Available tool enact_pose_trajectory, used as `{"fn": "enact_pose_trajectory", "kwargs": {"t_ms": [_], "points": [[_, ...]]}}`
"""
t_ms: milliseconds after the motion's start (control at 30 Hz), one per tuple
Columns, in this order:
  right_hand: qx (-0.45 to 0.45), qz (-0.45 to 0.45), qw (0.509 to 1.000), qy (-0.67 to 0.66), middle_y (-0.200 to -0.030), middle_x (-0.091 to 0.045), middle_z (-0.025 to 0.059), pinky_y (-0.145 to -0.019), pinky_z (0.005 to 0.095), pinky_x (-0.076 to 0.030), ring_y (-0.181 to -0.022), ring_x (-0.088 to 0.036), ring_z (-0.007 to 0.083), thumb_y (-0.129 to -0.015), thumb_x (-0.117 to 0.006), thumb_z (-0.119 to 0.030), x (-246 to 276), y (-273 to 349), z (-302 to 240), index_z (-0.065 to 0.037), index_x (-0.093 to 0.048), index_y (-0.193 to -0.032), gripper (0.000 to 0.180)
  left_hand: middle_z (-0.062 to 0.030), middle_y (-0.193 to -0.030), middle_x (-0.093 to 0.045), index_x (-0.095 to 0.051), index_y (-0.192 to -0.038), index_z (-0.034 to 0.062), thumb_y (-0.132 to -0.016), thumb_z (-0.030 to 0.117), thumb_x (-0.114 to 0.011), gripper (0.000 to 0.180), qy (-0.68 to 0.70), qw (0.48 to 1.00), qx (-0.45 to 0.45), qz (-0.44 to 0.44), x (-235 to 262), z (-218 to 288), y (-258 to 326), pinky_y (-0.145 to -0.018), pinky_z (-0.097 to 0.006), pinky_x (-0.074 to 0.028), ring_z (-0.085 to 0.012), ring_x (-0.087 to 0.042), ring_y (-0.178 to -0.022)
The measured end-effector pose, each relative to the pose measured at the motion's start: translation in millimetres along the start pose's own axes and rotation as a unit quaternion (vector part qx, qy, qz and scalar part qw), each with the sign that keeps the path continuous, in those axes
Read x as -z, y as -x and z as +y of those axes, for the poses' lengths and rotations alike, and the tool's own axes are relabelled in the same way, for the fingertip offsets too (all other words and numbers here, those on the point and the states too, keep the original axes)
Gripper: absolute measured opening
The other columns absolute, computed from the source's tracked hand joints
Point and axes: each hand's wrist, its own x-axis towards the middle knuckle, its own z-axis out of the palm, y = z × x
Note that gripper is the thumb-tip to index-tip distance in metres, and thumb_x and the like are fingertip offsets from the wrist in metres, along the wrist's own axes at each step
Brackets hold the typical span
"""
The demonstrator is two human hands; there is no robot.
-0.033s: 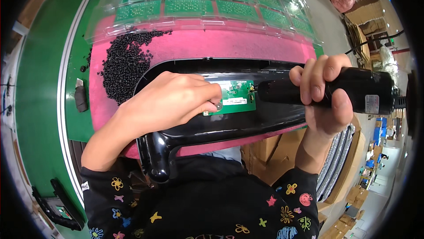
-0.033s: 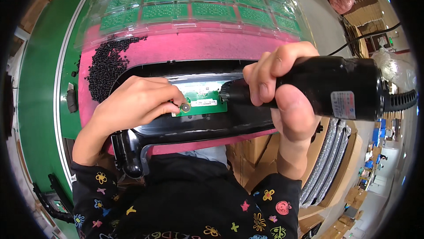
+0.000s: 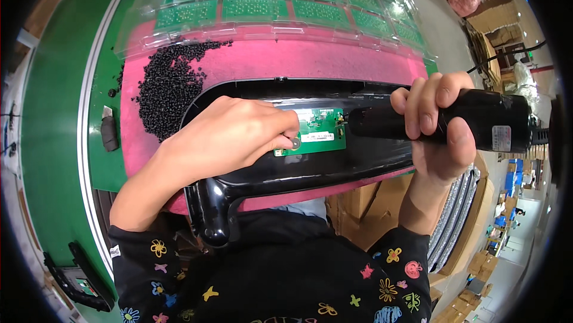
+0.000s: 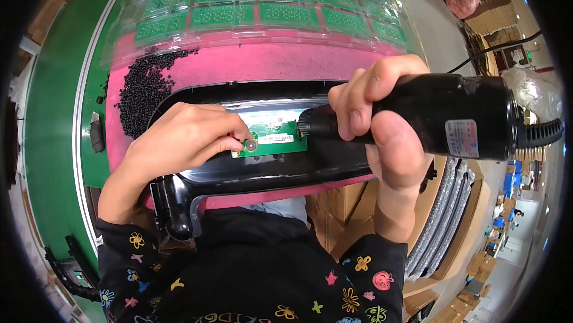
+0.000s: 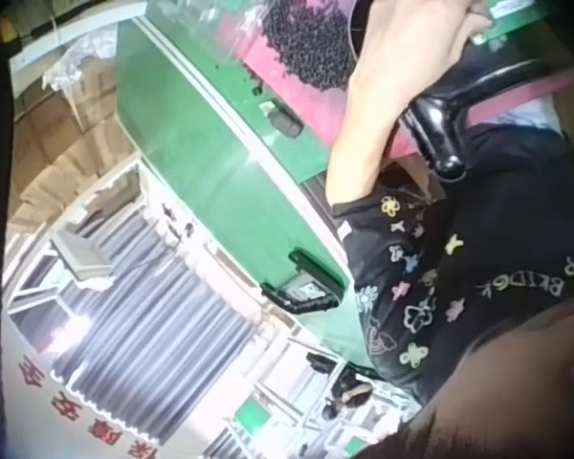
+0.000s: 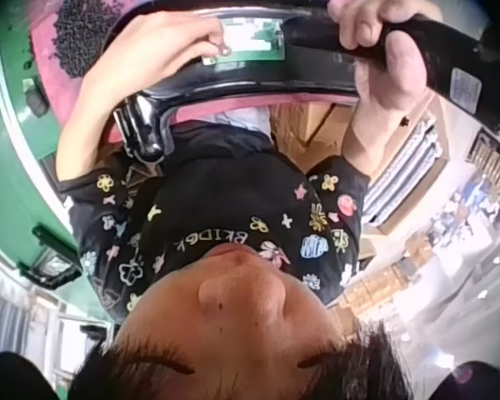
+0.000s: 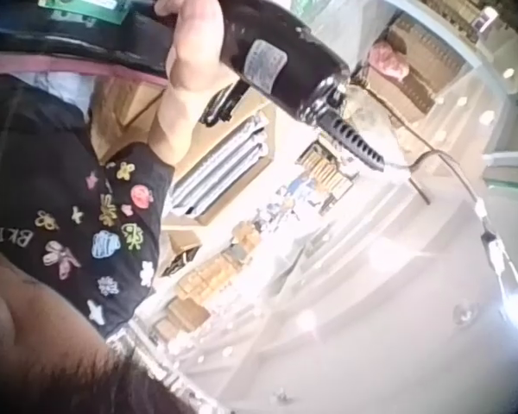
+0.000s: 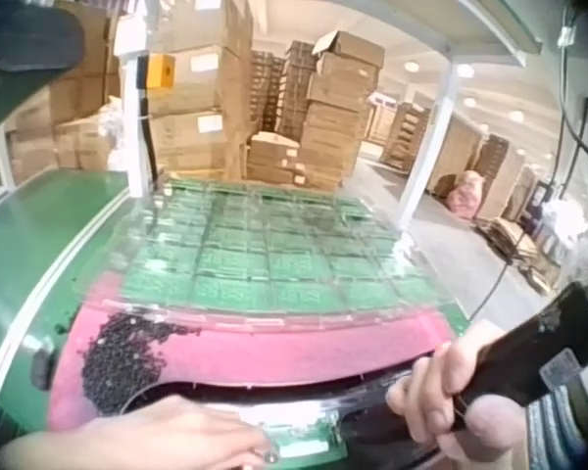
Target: Assemble electronic components by installing circuit boards into plastic housings and securing them.
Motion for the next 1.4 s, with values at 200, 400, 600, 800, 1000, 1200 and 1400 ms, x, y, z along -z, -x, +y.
{"fn": "enact_pose_trajectory", "kwargs": {"t_ms": [200, 400, 600, 800, 1000, 1200, 1400], "points": [[-0.013, 0.011, 1.0, 0.026, -0.07, -0.048, 0.0004, -0.069, 0.0304, -0.037, -0.059, -0.044, 0.0113, -0.079, -0.065, -0.03, 4.0, -0.1, 11.1, -0.009, -0.047, -0.095, 0.032, -0.0062, -0.079, -0.068, -0.061, -0.093, 0.0081, -0.085, 0.019, -0.063, 0.014, 0.005, 0.998, 0.056, 0.006, 0.2, 3.1, -0.6, -0.058, -0.036, -0.05, -0.0273, -0.065, -0.068], [-0.029, -0.011, 0.999, 0.029, -0.068, -0.047, -0.0008, -0.065, 0.029, -0.036, -0.056, -0.043, 0.0103, -0.078, -0.065, -0.031, 4.3, -5.7, 15.6, -0.009, -0.047, -0.093, 0.032, -0.0058, -0.08, -0.07, -0.058, -0.093, 0.0089, -0.09, 0.023, -0.058, 0.015, -0.001, 0.994, 0.106, -0.033, 0.3, 1.7, -1.0, -0.054, -0.04, -0.05, -0.0292, -0.067, -0.072], [-0.02, -0.032, 0.999, 0.031, -0.064, -0.046, -0.0016, -0.062, 0.028, -0.035, -0.053, -0.042, 0.009, -0.079, -0.064, -0.031, -2.4, -10.9, 21.6, -0.008, -0.048, -0.093, 0.031, -0.0045, -0.076, -0.068, -0.062, -0.089, 0.0085, -0.083, 0.015, -0.066, 0.01, -0.001, 0.995, 0.095, 0.005, -1.9, -2.0, 0.7, -0.053, -0.035, -0.048, -0.0256, -0.065, -0.063], [-0.013, -0.029, 0.998, 0.063, -0.064, -0.045, -0.0018, -0.06, 0.0274, -0.036, -0.052, -0.042, 0.0084, -0.082, -0.06, -0.03, -5.6, -17.2, 28.8, -0.007, -0.048, -0.098, 0.031, -0.0048, -0.077, -0.069, -0.062, -0.089, 0.0082, -0.083, 0.015, -0.066, 0.009, -0.012, 0.992, 0.122, -0.026, 1.8, -1.4, -1.5, -0.054, -0.035, -0.048, -0.0262, -0.066, -0.065], [-0.006, -0.046, 0.996, 0.08, -0.062, -0.043, -0.0022, -0.056, 0.0269, -0.034, -0.051, -0.041, 0.0087, -0.082, -0.061, -0.03, -10.1, -16.9, 27.7, -0.007, -0.046, -0.095, 0.03, -0.0061, -0.077, -0.068, -0.063, -0.091, 0.0092, -0.086, 0.017, -0.063, 0.009, 0.004, 0.993, 0.118, -0.013, 1.0, -3.0, 0.7, -0.056, -0.037, -0.048, -0.028, -0.065, -0.066], [0.023, -0.035, 0.999, -0.026, -0.065, -0.049, 0.0023, -0.052, 0.0287, -0.036, -0.051, -0.044, 0.0121, -0.081, -0.064, -0.018, -11.3, -13.0, 15.3, -0.003, -0.049, -0.095, 0.025, -0.0064, -0.078, -0.069, -0.063, -0.092, 0.0094, -0.089, 0.022, -0.06, 0.014, -0.003, 0.991, 0.131, -0.04, 5.6, -3.2, 0.9, -0.06, -0.038, -0.049, -0.0287, -0.065, -0.069], [0.099, -0.024, 0.971, -0.217, -0.067, -0.049, -0.0032, -0.069, 0.027, -0.036, -0.056, -0.047, 0.0072, -0.083, -0.063, -0.017, -36.3, -6.8, -17.4, -0.009, -0.045, -0.094, 0.022, -0.0069, -0.077, -0.067, -0.063, -0.087, 0.0063, -0.084, 0.02, -0.066, 0.014, 0.003, 0.998, -0.025, 0.055, 2.4, -3.5, 0.4, -0.059, -0.035, -0.051, -0.0266, -0.066, -0.07]]}}
